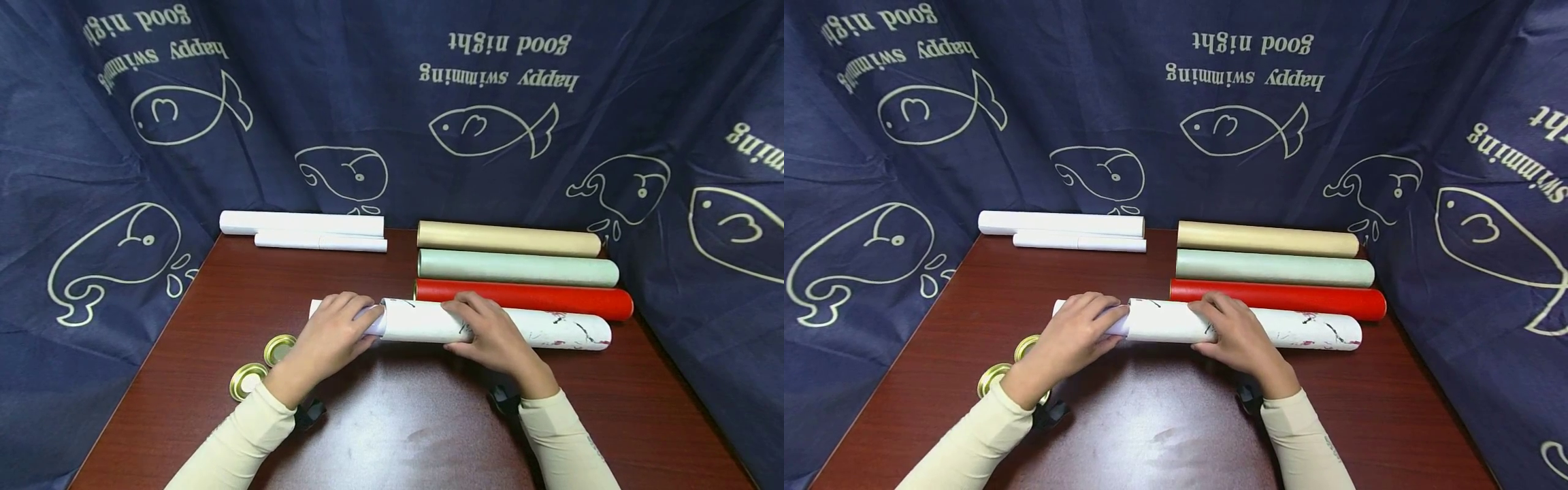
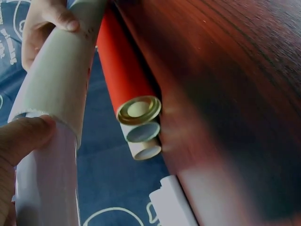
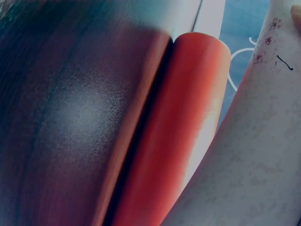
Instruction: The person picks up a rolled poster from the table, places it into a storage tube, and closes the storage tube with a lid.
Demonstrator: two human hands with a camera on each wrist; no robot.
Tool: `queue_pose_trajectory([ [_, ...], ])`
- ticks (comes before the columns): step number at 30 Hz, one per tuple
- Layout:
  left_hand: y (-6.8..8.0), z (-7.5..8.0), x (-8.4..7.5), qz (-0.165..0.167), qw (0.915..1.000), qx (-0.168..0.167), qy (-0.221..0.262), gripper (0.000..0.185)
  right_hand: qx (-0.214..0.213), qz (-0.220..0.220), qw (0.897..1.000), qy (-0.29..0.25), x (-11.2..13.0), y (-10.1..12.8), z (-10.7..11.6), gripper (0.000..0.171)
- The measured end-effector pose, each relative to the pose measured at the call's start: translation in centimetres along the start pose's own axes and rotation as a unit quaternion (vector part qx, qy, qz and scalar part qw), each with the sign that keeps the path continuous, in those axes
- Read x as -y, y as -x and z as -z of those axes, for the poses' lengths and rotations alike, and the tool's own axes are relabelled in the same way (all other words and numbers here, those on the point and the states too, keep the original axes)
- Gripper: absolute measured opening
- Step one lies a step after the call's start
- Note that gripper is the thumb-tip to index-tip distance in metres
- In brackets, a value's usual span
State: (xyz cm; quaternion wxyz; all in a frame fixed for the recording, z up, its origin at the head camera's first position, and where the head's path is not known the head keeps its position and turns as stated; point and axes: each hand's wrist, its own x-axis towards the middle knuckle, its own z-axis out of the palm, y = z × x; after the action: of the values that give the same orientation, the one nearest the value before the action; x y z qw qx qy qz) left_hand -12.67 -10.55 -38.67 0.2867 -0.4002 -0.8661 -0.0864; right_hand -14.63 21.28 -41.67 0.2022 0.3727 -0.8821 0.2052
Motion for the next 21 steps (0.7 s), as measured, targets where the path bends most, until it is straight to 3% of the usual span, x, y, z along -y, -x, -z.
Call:
queue_pose_trajectory([
  [14,-0.5,0.2,-0.2,-0.003,0.9999,0.014,0.003,0.043,-0.007,-0.001,1.000,0.004,0.0,0.0,0.0,0.069],
  [21,0.2,1.6,0.8,0.001,1.0000,0.003,0.003,0.048,-0.009,-0.002,1.000,0.001,0.0,0.1,0.1,0.068],
])
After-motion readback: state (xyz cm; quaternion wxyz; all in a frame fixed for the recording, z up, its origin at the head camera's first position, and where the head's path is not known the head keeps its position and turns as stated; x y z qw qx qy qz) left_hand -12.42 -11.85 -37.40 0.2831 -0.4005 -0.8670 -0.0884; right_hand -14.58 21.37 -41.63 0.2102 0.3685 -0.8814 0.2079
